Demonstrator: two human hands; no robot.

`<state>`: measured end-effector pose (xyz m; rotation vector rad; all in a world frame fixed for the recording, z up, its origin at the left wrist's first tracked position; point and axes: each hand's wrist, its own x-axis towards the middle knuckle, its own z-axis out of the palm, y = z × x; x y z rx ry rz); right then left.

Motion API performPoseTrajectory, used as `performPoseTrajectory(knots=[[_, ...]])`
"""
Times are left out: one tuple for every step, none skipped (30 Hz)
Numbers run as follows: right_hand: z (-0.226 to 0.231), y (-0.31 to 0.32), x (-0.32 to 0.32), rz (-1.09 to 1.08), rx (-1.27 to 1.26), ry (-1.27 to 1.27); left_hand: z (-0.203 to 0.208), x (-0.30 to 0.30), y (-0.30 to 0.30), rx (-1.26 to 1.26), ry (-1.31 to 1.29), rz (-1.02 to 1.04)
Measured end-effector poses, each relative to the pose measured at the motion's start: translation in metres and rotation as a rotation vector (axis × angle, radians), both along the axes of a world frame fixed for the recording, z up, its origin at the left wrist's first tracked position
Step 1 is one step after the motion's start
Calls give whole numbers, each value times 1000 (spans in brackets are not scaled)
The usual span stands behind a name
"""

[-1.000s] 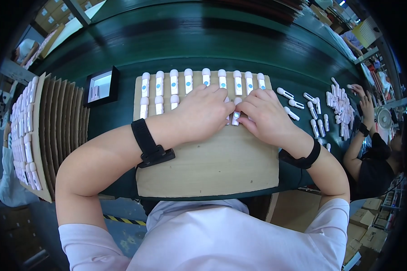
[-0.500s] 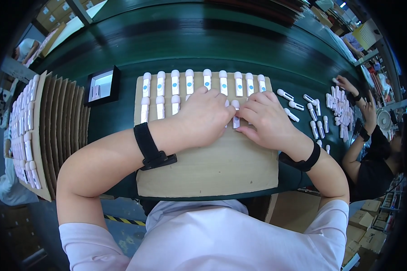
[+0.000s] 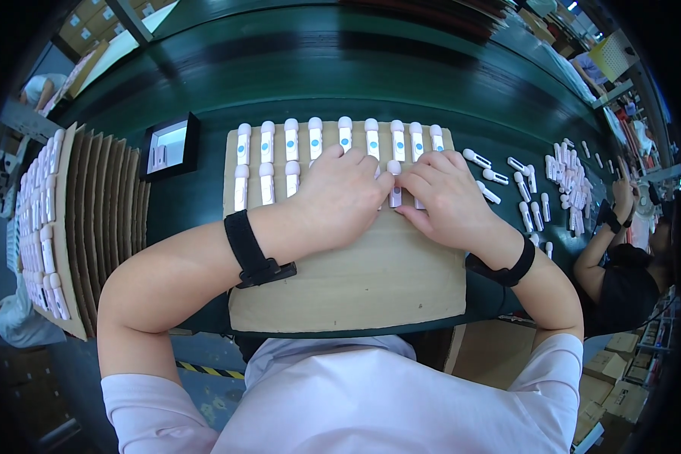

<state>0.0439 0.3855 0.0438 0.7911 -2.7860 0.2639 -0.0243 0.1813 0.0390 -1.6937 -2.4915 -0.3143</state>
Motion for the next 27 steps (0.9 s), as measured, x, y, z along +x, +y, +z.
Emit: performPoseTrajectory(knots=[[1, 0, 0, -1, -1, -5, 0, 0, -1, 11, 5, -1], [1, -1, 0, -3, -1, -9, 0, 0, -1, 23, 10, -2], [1, 0, 1, -6, -1, -10, 0, 0, -1, 22, 10, -5], [1, 0, 1, -3, -7, 3, 0, 0, -1, 31, 16, -4], [1, 0, 1, 0, -12, 17, 0, 1, 0, 42, 22, -4], [2, 1, 2, 2, -16, 31, 0, 1, 0, 53, 29, -5], [3, 2, 2, -4, -13, 32, 1, 1, 0, 56, 30, -11], [4, 3, 2, -3, -24, 29, 2, 3, -1, 40, 18, 4], [5, 4, 2, -1, -35, 26, 4, 4, -2, 25, 6, 19], [7, 5, 1, 0, -45, 23, 6, 5, -3, 10, -5, 33], [9, 9, 1, -7, -43, 23, 7, 5, -3, 13, -5, 26], [13, 16, 0, -47, -42, 36, 8, 5, -3, 31, 4, 21], [17, 22, -1, -83, -44, 49, 9, 7, -6, 49, 13, 20], [20, 29, -2, -118, -44, 62, 11, 9, -8, 66, 22, 21], [20, 39, -6, -118, -44, 61, 13, 12, -11, 66, 20, 21], [18, 53, -9, -204, -35, 62, 16, 16, -12, 84, 17, -1], [16, 67, -11, -290, -26, 63, 20, 22, -13, 102, 13, -21], [12, 82, -14, -294, -24, 63, 25, 28, -15, 119, 11, -42], [7, 98, -17, -373, 11, 27, 30, 36, -19, 121, 10, -46], [1, 111, -20, -447, 46, -7, 38, 47, -24, 114, -36, -67], [-3, 119, -20, -526, 81, -46, 43, 56, -28, 107, -87, -93], [-10, 125, -18, -529, 82, -50, 49, 64, -33, 107, -91, -96], [-15, 126, -18, -572, 116, -100, 56, 72, -41, 94, -190, -111], [-20, 127, -19, -613, 150, -152, 59, 78, -48, 81, -291, -125], [-22, 128, -20, -651, 185, -204, 58, 84, -53, 80, -295, -117], [-24, 131, -21, -642, 185, -210, 57, 89, -58, 90, -316, -135], [-26, 135, -22, -674, 127, -218, 56, 94, -63, 99, -338, -153]])
